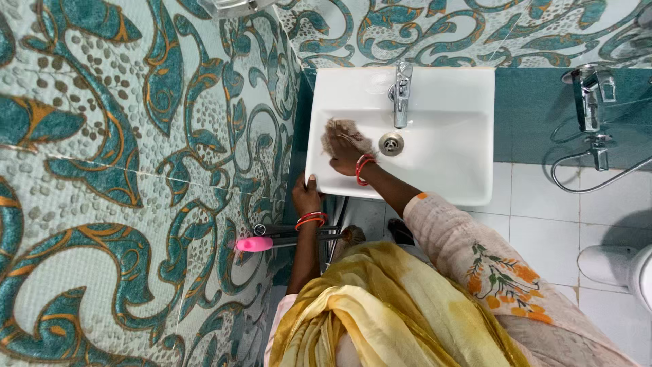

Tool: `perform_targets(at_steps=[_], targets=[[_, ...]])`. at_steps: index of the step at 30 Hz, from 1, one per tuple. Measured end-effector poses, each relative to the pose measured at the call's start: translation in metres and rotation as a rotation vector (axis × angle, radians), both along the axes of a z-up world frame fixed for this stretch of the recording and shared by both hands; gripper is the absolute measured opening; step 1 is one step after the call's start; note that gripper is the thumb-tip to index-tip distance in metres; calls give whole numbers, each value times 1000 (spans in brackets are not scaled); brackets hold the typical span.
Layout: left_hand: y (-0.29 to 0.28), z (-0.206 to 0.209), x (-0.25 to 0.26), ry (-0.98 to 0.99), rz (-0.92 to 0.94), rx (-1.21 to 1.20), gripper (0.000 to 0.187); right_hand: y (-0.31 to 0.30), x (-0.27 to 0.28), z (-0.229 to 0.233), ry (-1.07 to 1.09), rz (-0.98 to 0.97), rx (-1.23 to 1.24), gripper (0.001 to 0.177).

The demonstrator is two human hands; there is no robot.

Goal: The person cleans a washbasin by wiping its inner surface, edges, and surrounding areas with a cloth.

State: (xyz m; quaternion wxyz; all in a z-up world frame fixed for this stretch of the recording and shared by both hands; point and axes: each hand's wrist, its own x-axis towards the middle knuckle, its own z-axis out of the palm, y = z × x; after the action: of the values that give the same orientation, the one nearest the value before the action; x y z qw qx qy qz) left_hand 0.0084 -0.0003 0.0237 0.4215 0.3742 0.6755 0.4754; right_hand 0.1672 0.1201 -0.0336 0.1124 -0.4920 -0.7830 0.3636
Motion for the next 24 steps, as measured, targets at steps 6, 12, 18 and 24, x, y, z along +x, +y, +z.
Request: perform_targets(at_steps=[6,12,18,24], targets=[[-6,-7,-4,-19,-44,22,42,-7,45,20,-329,180,186,90],[1,-21,-9,-129,-39,15,40,-55,167,47,-787,112,42,73],[4,-33,-15,-201,-62,28,33,-90,281,74,-983,-61,307,51],[2,-25,-10,-185,-34,-1,29,-86,336,130,-760,-275,478,37]])
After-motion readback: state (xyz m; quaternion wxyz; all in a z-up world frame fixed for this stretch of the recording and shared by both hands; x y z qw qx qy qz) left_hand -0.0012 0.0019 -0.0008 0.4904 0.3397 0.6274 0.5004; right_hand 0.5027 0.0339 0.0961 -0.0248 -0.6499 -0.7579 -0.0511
